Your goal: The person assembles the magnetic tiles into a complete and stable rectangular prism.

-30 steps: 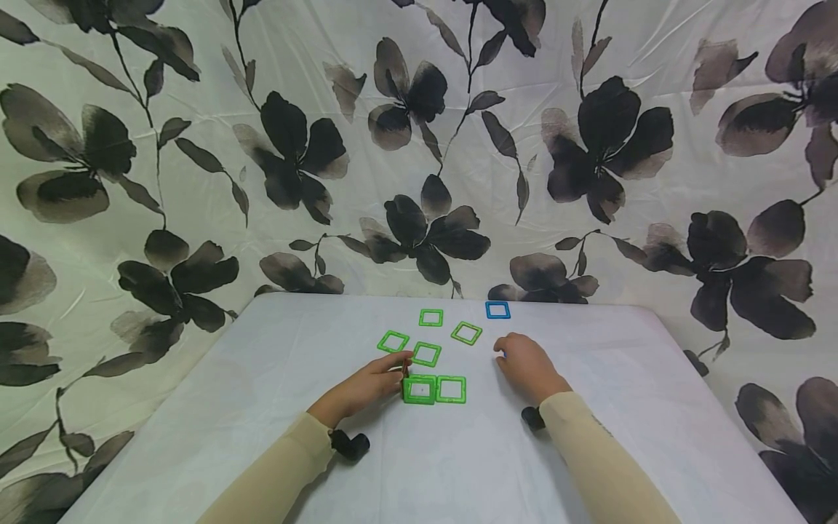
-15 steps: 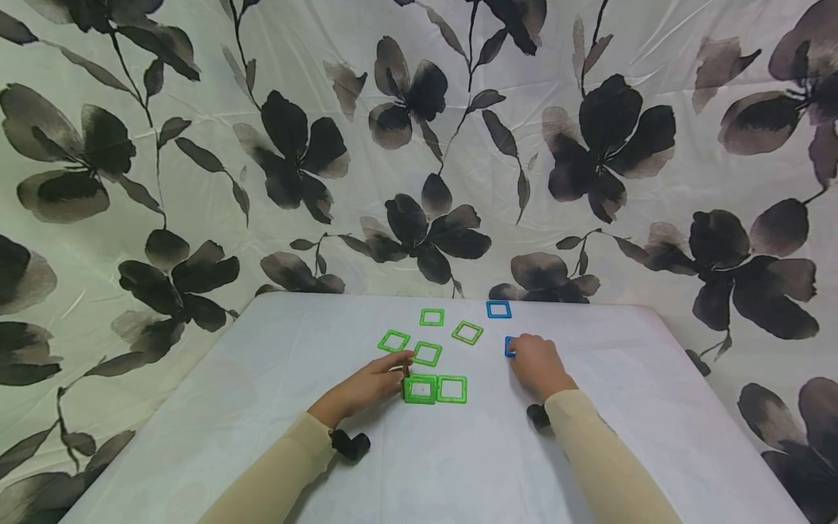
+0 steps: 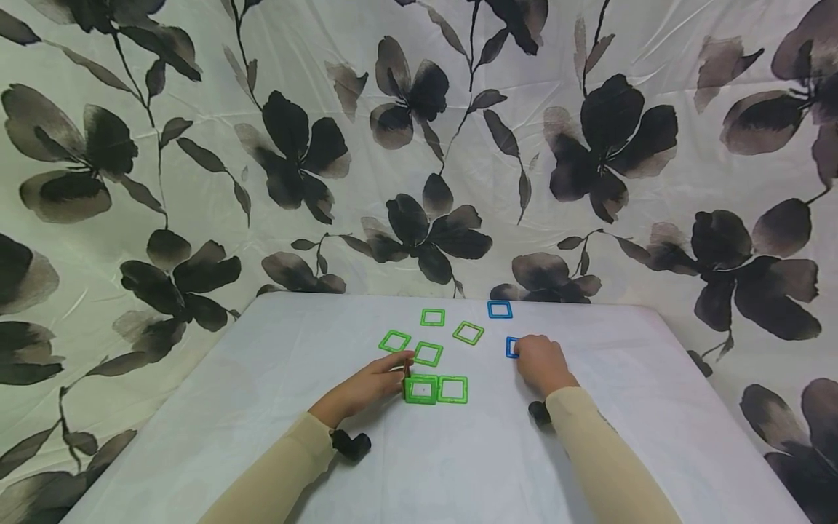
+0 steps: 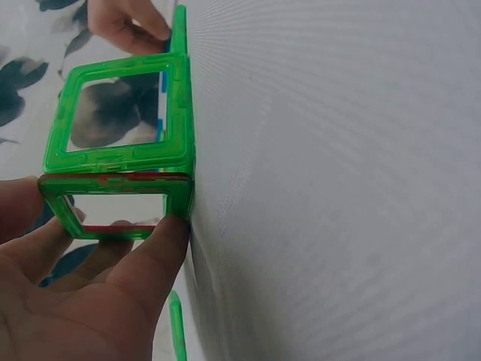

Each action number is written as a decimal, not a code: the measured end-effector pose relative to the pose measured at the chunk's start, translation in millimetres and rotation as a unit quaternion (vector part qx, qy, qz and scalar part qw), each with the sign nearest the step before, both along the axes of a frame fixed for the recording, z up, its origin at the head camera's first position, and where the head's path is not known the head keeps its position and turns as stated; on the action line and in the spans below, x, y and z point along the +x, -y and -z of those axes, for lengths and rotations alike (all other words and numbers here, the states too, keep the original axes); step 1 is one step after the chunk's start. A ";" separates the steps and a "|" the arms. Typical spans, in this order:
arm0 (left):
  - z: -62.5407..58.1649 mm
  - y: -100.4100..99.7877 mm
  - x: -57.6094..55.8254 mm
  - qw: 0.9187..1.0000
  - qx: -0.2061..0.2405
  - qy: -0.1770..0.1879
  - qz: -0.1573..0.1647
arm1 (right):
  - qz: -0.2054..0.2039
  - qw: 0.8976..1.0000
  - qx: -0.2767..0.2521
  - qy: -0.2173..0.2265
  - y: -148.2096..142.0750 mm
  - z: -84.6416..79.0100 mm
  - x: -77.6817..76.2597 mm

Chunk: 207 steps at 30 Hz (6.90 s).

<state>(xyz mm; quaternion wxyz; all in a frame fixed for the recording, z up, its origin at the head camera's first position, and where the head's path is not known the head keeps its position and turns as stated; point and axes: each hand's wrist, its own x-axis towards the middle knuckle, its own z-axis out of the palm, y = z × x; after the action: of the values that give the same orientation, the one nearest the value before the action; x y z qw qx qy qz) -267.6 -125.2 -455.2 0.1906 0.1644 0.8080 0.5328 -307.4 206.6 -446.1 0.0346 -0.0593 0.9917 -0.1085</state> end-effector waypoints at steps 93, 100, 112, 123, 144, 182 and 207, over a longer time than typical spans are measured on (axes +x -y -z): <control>0.4 -1.7 -0.1 1.000 0.023 0.011 0.007 | -0.133 0.984 -0.091 -0.073 37.6 -39.4 47.7; 0.9 -1.9 0.3 1.000 0.023 0.015 0.005 | -0.146 0.981 -0.105 -0.076 42.5 -41.4 54.6; 2.3 -1.0 -1.6 0.999 0.034 0.017 0.010 | -0.174 0.973 -0.127 -0.078 51.8 -37.6 64.2; 1.6 -1.5 0.5 0.999 0.033 0.017 0.007 | -0.202 0.966 -0.126 -0.104 58.5 -27.8 70.6; 0.9 -1.7 -1.0 0.999 0.031 0.017 0.000 | -0.223 0.964 -0.113 -0.094 71.9 -23.2 74.1; 4.4 -0.8 -2.9 0.999 0.034 0.018 -0.006 | -0.209 0.964 -0.136 -0.090 79.9 -20.2 71.6; -0.2 -2.3 -3.2 1.000 0.014 0.026 -0.003 | -0.216 0.961 -0.140 -0.100 76.8 -14.9 70.2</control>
<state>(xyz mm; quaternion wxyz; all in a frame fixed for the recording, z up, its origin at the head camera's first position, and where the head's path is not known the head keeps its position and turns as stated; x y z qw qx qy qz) -270.8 -122.9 -455.0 0.2075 0.1506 0.7956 0.5489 -237.2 129.8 -431.1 -0.0507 -0.2865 0.9287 -0.2298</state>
